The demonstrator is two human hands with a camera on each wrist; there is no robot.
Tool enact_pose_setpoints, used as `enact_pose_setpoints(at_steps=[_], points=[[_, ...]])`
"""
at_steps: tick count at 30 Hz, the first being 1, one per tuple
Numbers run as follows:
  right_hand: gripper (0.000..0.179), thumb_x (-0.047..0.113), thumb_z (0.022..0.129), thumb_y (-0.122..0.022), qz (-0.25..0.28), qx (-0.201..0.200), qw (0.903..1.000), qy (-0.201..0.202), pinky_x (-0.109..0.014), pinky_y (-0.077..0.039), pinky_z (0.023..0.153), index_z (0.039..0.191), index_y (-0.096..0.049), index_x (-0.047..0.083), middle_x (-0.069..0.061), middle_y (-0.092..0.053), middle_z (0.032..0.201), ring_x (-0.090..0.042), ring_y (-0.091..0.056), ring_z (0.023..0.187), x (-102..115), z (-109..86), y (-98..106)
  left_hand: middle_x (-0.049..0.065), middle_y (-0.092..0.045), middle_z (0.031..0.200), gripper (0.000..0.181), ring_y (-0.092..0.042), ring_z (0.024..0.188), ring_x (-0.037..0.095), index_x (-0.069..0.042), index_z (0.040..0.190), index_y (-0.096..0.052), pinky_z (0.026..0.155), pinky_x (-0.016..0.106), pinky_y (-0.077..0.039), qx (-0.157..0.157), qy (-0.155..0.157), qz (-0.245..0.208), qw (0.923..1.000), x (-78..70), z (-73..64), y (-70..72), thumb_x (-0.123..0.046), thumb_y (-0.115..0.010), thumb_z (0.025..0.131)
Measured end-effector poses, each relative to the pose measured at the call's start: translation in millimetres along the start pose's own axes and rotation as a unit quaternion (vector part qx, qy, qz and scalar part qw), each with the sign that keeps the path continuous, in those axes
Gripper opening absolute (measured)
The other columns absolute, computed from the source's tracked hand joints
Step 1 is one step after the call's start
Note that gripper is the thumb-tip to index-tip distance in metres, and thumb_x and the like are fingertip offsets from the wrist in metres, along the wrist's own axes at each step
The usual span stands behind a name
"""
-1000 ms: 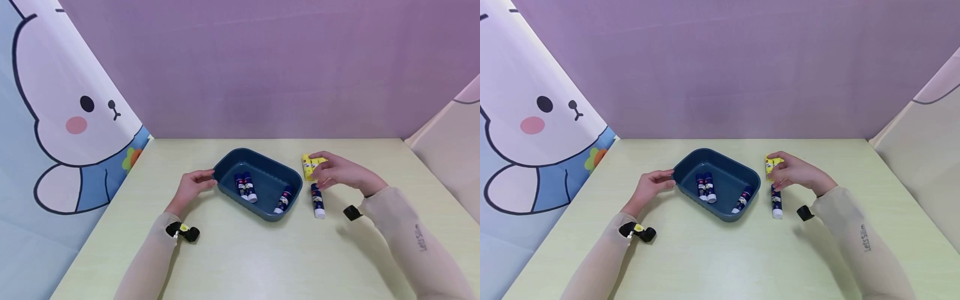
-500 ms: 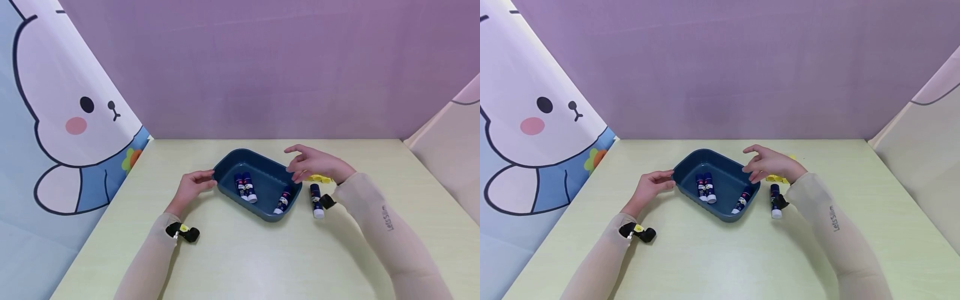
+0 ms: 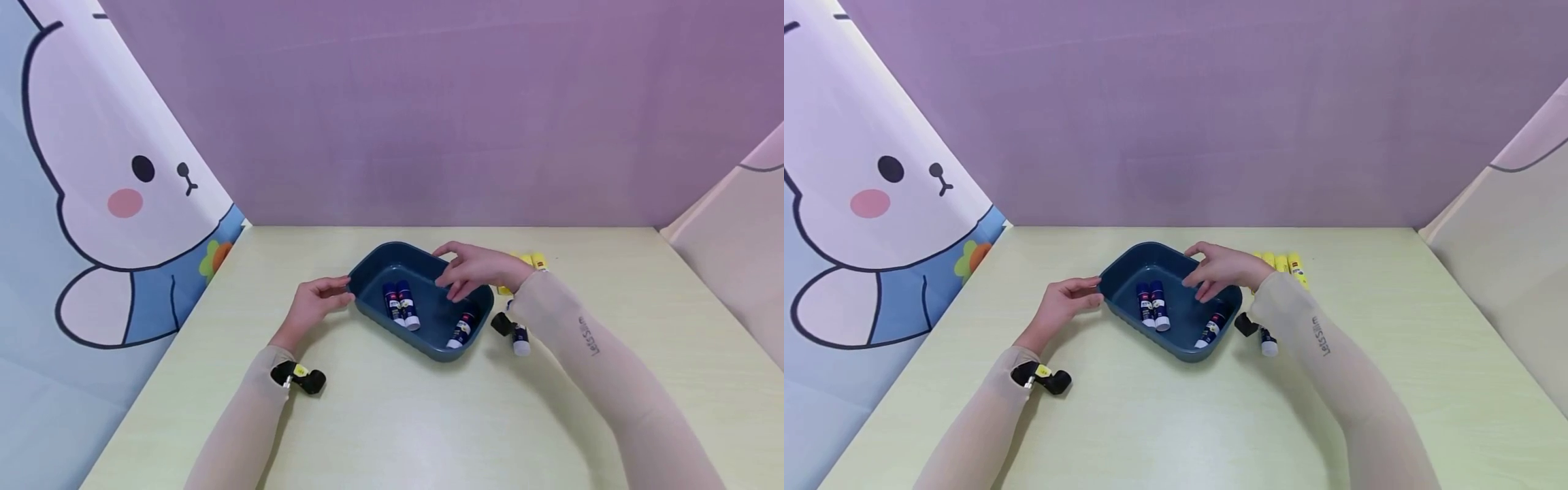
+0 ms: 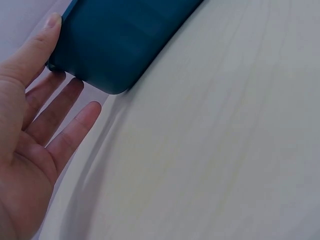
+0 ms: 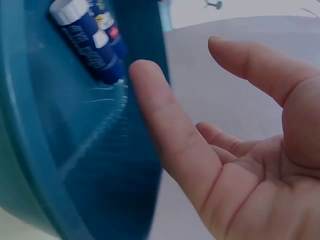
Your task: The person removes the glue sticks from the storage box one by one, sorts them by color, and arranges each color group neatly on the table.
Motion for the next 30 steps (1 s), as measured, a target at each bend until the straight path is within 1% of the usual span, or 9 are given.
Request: enact_pose_setpoints(at_steps=[1,6,7,8,11,17,20,24,30], points=[[0.075,0.014,0.094,-0.067,-0.006,0.003,1.0000,-0.004,-0.042,-0.060,0.084,0.153,-0.022,0.006,-0.031,-0.055,0.129,-0.036,-0.068,0.095,1.1,3.5,-2.1,0.026,-0.059,0.132,0.041,-0.070,0.089,0.007,0.010,0.125,-0.062,0.080,0.025,-0.059,0.001,-0.001,0.001,1.0000,-3.5,-1.0,-0.8,-0.001,-0.075,0.088],[0.077,0.014,0.093,-0.070,-0.032,0.018,0.9990,-0.024,-0.042,-0.060,0.082,0.153,-0.022,0.007,-0.028,-0.058,0.126,-0.041,-0.067,0.099,6.8,19.1,-11.8,0.026,-0.058,0.133,0.043,-0.071,0.090,0.008,0.010,0.125,-0.062,0.080,0.025,-0.059,-0.001,0.010,0.004,0.9999,-4.9,-0.6,0.1,0.000,-0.076,0.086],[0.077,0.014,0.093,-0.070,-0.039,0.019,0.9986,-0.028,-0.041,-0.061,0.081,0.153,-0.022,0.007,-0.027,-0.059,0.124,-0.040,-0.068,0.097,7.8,22.2,-13.5,0.026,-0.058,0.133,0.043,-0.071,0.091,0.009,0.010,0.125,-0.062,0.080,0.025,-0.059,-0.001,0.012,0.003,0.9999,-4.7,-0.6,0.1,-0.001,-0.077,0.086],[0.077,0.014,0.093,-0.070,-0.044,0.021,0.9982,-0.034,-0.040,-0.061,0.080,0.153,-0.022,0.007,-0.027,-0.059,0.123,-0.040,-0.068,0.097,8.7,24.9,-15.1,0.025,-0.058,0.133,0.044,-0.071,0.091,0.010,0.009,0.126,-0.062,0.080,0.025,-0.059,-0.003,0.012,0.004,0.9999,-1.0,0.9,0.8,-0.002,-0.077,0.086],[0.078,0.013,0.093,-0.070,-0.050,0.025,0.9971,-0.051,-0.040,-0.061,0.078,0.154,-0.021,0.007,-0.026,-0.060,0.116,-0.036,-0.071,0.091,11.0,33.7,-20.4,0.023,-0.060,0.132,0.044,-0.071,0.092,0.010,0.007,0.125,-0.064,0.080,0.025,-0.059,-0.005,0.007,0.007,0.9999,1.1,1.3,1.0,-0.005,-0.079,0.086],[0.080,0.014,0.091,-0.073,-0.055,0.046,0.9943,-0.079,-0.041,-0.062,0.076,0.153,-0.023,0.008,-0.020,-0.061,0.105,-0.032,-0.072,0.084,11.7,50.7,-30.9,0.024,-0.060,0.132,0.045,-0.070,0.089,0.007,0.008,0.125,-0.064,0.080,0.025,-0.059,-0.007,0.003,0.009,0.9999,0.3,0.6,0.2,-0.005,-0.079,0.085],[0.081,0.015,0.090,-0.074,-0.057,0.053,0.9934,-0.085,-0.040,-0.062,0.075,0.153,-0.024,0.009,-0.019,-0.061,0.105,-0.032,-0.071,0.084,10.0,58.2,-34.8,0.025,-0.060,0.132,0.043,-0.070,0.087,0.005,0.008,0.126,-0.063,0.079,0.025,-0.059,-0.007,0.006,0.003,1.0000,0.2,0.7,-0.5,-0.002,-0.077,0.086],[0.079,0.013,0.089,-0.076,-0.057,0.048,0.9934,-0.088,-0.039,-0.062,0.073,0.151,-0.026,0.008,-0.018,-0.064,0.104,-0.030,-0.071,0.083,7.1,65.6,-38.8,0.027,-0.060,0.131,0.042,-0.070,0.085,0.004,0.008,0.126,-0.062,0.079,0.025,-0.059,-0.004,0.006,0.001,1.0000,1.9,1.5,-0.7,0.000,-0.075,0.087],[0.073,0.010,0.086,-0.078,-0.041,0.037,0.9948,-0.085,-0.037,-0.062,0.069,0.143,-0.032,0.005,-0.021,-0.066,0.103,-0.027,-0.071,0.076,-1.6,75.9,-46.1,0.024,-0.060,0.132,0.041,-0.070,0.087,0.005,0.007,0.125,-0.064,0.079,0.025,-0.059,-0.005,0.007,0.009,0.9999,2.1,1.3,-1.2,-0.002,-0.076,0.087]])
Point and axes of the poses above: each hand's wrist, its own z-axis towards the middle knuckle, its own y-axis out of the back of the hand, x = y × z, the point moved 3 cm from there along z, towards the middle knuckle
